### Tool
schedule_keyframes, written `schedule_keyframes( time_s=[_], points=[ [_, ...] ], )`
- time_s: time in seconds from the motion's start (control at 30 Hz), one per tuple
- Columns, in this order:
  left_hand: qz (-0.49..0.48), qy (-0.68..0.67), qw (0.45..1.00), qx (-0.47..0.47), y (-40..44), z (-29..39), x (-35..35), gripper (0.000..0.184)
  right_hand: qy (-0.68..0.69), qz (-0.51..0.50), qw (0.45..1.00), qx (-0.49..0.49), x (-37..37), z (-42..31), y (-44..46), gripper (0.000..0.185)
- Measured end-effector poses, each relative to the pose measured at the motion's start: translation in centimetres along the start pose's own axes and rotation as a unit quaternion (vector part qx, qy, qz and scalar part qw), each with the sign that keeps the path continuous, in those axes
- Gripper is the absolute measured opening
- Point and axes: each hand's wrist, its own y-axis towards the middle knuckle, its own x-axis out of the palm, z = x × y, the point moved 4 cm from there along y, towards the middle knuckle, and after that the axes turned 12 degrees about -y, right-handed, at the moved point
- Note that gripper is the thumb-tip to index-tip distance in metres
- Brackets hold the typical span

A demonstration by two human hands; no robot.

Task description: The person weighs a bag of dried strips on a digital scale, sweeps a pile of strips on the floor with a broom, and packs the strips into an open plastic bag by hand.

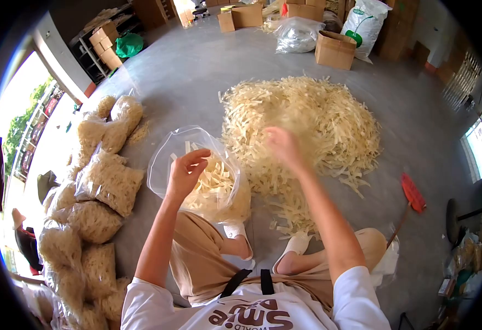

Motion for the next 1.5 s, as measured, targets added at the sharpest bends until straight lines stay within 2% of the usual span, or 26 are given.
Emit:
schedule_keyframes(
  time_s=[0.1, 0.13, 0.2, 0.23, 0.27, 0.3, 0.33, 0.37, 0.4, 0.43, 0.47, 0.53, 0.57, 0.63, 0.67, 0.73, 0.8, 0.97, 1.07, 1.13, 1.17, 1.27, 1.3, 1.37, 1.4, 1.5],
  points=[
    [-0.079, -0.05, 0.995, -0.033, 0.1, -0.7, 6.4, 0.027, 0.002, -0.005, 0.999, 0.033, -0.8, 6.7, -0.4, 0.026],
    [-0.108, -0.111, 0.987, -0.045, 0.0, -1.8, 9.1, 0.027, 0.0, 0.001, 0.999, 0.039, -1.1, 8.3, -0.8, 0.026],
    [-0.17, -0.181, 0.964, -0.096, -0.3, -5.1, 14.6, 0.032, -0.015, -0.033, 0.99, 0.133, -1.0, 12.0, -2.1, 0.043],
    [-0.204, -0.193, 0.95, -0.134, -0.5, -7.1, 17.3, 0.039, -0.014, -0.03, 0.99, 0.139, -0.7, 14.0, -2.6, 0.043],
    [-0.209, -0.194, 0.949, -0.138, -0.9, -9.6, 19.8, 0.039, -0.038, -0.045, 0.977, 0.204, -0.3, 16.8, -3.4, 0.05],
    [-0.181, -0.21, 0.938, -0.21, -1.5, -13.1, 22.2, 0.053, -0.062, -0.06, 0.959, 0.268, 0.0, 19.1, -4.2, 0.057],
    [-0.152, -0.225, 0.921, -0.281, -2.3, -16.5, 24.0, 0.069, -0.063, -0.06, 0.958, 0.275, 0.1, 20.6, -4.9, 0.057],
    [-0.157, -0.226, 0.918, -0.285, -2.7, -19.1, 25.5, 0.069, -0.089, -0.065, 0.948, 0.3, 0.2, 22.2, -5.6, 0.067],
    [-0.103, -0.232, 0.912, -0.323, -3.1, -21.9, 26.5, 0.082, -0.115, -0.07, 0.936, 0.324, 0.3, 23.7, -6.1, 0.078],
    [-0.049, -0.237, 0.901, -0.359, -3.7, -24.8, 27.2, 0.095, -0.116, -0.07, 0.934, 0.331, 0.4, 25.1, -6.5, 0.078],
    [-0.053, -0.239, 0.899, -0.364, -4.2, -28.0, 28.1, 0.095, -0.132, -0.081, 0.929, 0.337, 0.5, 26.6, -6.8, 0.086],
    [0.042, -0.233, 0.915, -0.328, -4.5, -32.6, 27.8, 0.097, -0.13, -0.119, 0.919, 0.353, 0.4, 28.8, -6.0, 0.106],
    [0.073, -0.231, 0.917, -0.317, -4.3, -33.9, 27.6, 0.098, -0.131, -0.123, 0.916, 0.358, 0.6, 30.0, -5.2, 0.106],
    [0.21, -0.104, 0.884, -0.404, -4.1, -35.3, 25.9, 0.101, -0.19, -0.096, 0.933, 0.292, 1.1, 32.0, -2.9, 0.109],
    [0.212, -0.104, 0.881, -0.41, -3.7, -36.2, 25.8, 0.101, -0.191, -0.102, 0.931, 0.294, 1.6, 33.3, -1.5, 0.109],
    [0.237, -0.064, 0.89, -0.385, -3.3, -38.0, 25.4, 0.108, -0.292, -0.102, 0.936, 0.166, 2.4, 34.1, 3.1, 0.113],
    [0.24, -0.049, 0.897, -0.368, -2.5, -38.9, 25.3, 0.109, -0.323, -0.132, 0.929, 0.124, 3.4, 34.5, 7.7, 0.118],
    [0.248, 0.069, 0.898, -0.358, 0.3, -38.8, 24.4, 0.108, -0.348, -0.145, 0.92, 0.106, 7.3, 38.0, 18.0, 0.123],
    [0.226, 0.105, 0.897, -0.366, 2.1, -38.4, 24.3, 0.112, -0.249, -0.142, 0.951, 0.12, 11.1, 38.9, 19.4, 0.122],
    [0.275, 0.032, 0.914, -0.296, 2.8, -38.3, 24.3, 0.109, -0.402, -0.252, 0.869, 0.138, 12.5, 35.8, 19.3, 0.117],
    [0.271, 0.025, 0.913, -0.304, 2.7, -39.0, 24.7, 0.109, -0.403, -0.266, 0.864, 0.14, 13.1, 34.7, 18.8, 0.112],
    [0.367, -0.183, 0.821, -0.397, 2.3, -40.8, 25.3, 0.103, -0.39, -0.285, 0.869, 0.108, 14.7, 33.4, 15.4, 0.102],
    [0.363, -0.189, 0.822, -0.396, 2.9, -39.6, 25.6, 0.103, -0.375, -0.279, 0.878, 0.106, 15.0, 33.0, 14.0, 0.099],
    [0.421, -0.279, 0.771, -0.387, 3.4, -37.7, 25.7, 0.093, -0.346, -0.284, 0.887, 0.109, 15.2, 32.0, 11.2, 0.096],
    [0.413, -0.274, 0.779, -0.383, 2.9, -38.3, 26.0, 0.084, -0.332, -0.297, 0.888, 0.115, 15.2, 31.5, 9.8, 0.095],
    [0.404, -0.296, 0.779, -0.378, 1.4, -39.7, 26.5, 0.074, -0.298, -0.315, 0.892, 0.127, 14.8, 30.4, 6.3, 0.092]
  ],
)
